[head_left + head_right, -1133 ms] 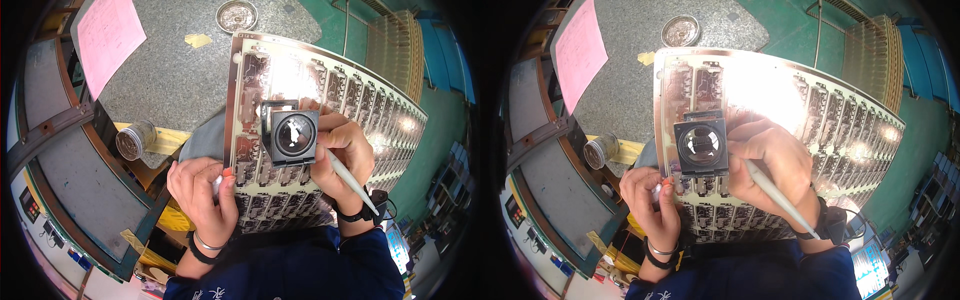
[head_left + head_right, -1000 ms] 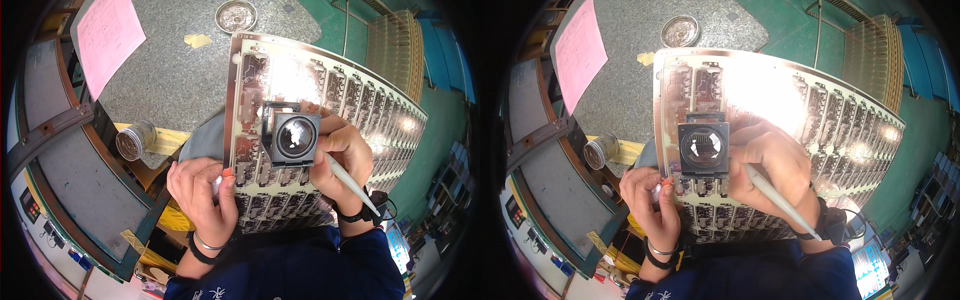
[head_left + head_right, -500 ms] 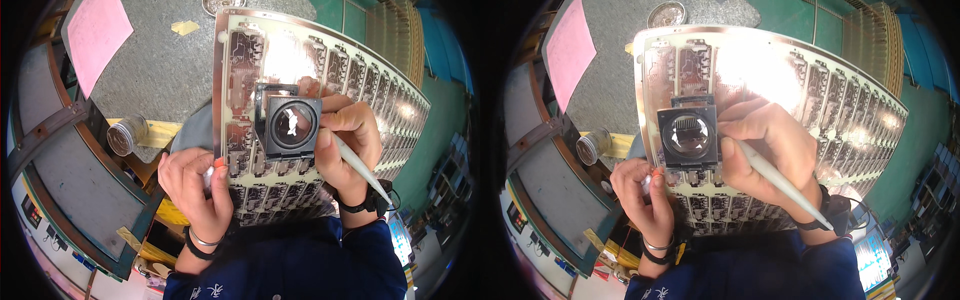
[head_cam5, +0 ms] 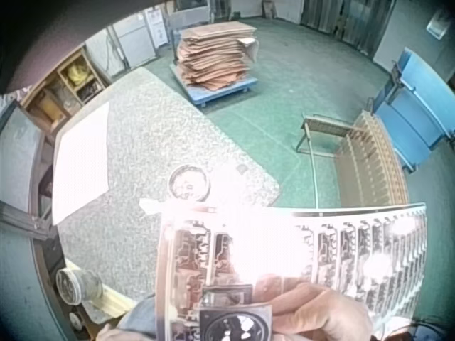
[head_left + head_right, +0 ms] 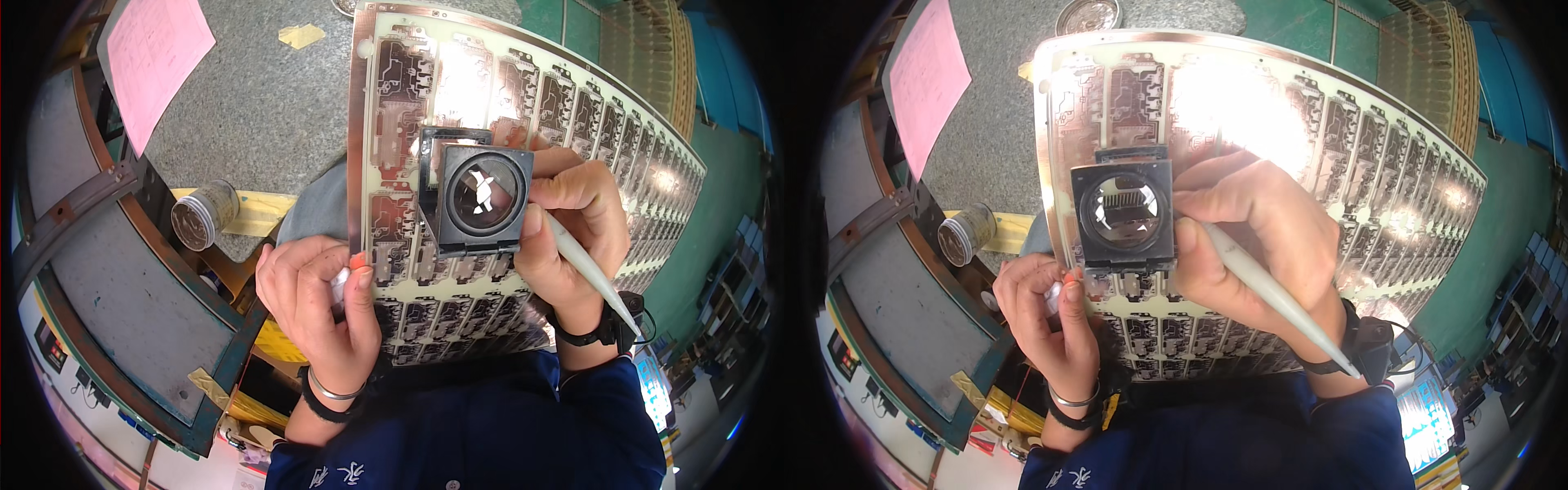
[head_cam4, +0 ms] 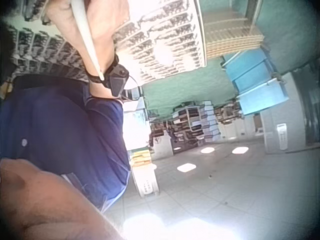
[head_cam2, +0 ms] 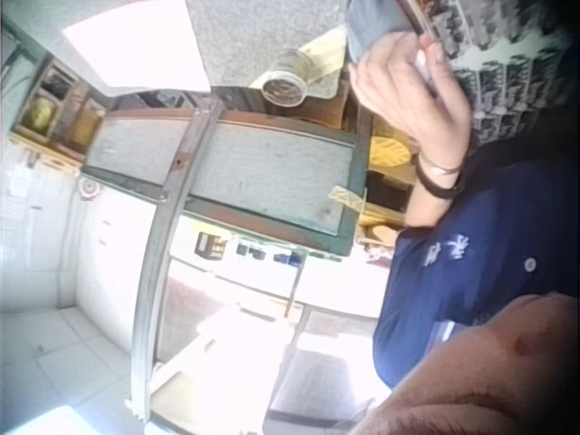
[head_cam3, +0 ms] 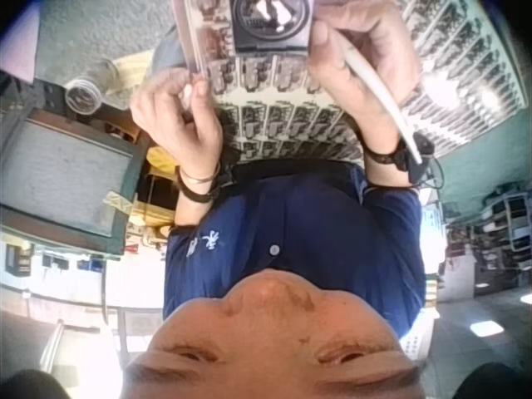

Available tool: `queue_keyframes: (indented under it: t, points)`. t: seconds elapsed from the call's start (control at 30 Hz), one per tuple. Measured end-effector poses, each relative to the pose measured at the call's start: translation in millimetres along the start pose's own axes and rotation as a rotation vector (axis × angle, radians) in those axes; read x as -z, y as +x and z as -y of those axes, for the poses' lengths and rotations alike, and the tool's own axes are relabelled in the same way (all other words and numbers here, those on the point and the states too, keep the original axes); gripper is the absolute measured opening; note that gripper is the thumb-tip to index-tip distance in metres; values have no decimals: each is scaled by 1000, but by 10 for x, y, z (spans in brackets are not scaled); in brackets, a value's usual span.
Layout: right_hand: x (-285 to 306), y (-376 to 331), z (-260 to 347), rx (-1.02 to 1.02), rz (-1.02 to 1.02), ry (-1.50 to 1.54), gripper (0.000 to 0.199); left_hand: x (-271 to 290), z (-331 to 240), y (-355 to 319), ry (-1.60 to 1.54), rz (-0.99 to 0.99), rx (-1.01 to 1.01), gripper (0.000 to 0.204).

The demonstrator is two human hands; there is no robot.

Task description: Inspect and mark specific components on a metal sheet using a magnifying lens and pen.

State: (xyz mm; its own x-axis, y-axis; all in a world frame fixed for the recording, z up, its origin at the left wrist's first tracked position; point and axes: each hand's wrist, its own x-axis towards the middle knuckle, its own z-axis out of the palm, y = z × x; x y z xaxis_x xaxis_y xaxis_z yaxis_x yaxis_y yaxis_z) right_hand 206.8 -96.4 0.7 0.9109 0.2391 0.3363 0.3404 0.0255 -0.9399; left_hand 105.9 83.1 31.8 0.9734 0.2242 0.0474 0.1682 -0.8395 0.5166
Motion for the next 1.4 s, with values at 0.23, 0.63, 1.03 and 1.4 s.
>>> queue_keyframes:
  t: [0.23, 0.63, 1.03, 1.4]
  points:
    - [8, -9, 36, -23, 10, -46, 8, 7, 1, -3, 1, 2, 3, 16]
    - [-2, 13, -5, 47, -26, -30, 8, 5, -14, 11, -21, -4, 4, 15]
    - [-17, 13, -12, 54, -30, -34, 9, 10, -37, 39, -21, -7, -26, 9]
    - [-18, 9, -12, 50, -21, -56, 8, 7, -2, 3, -17, -3, 7, 14]
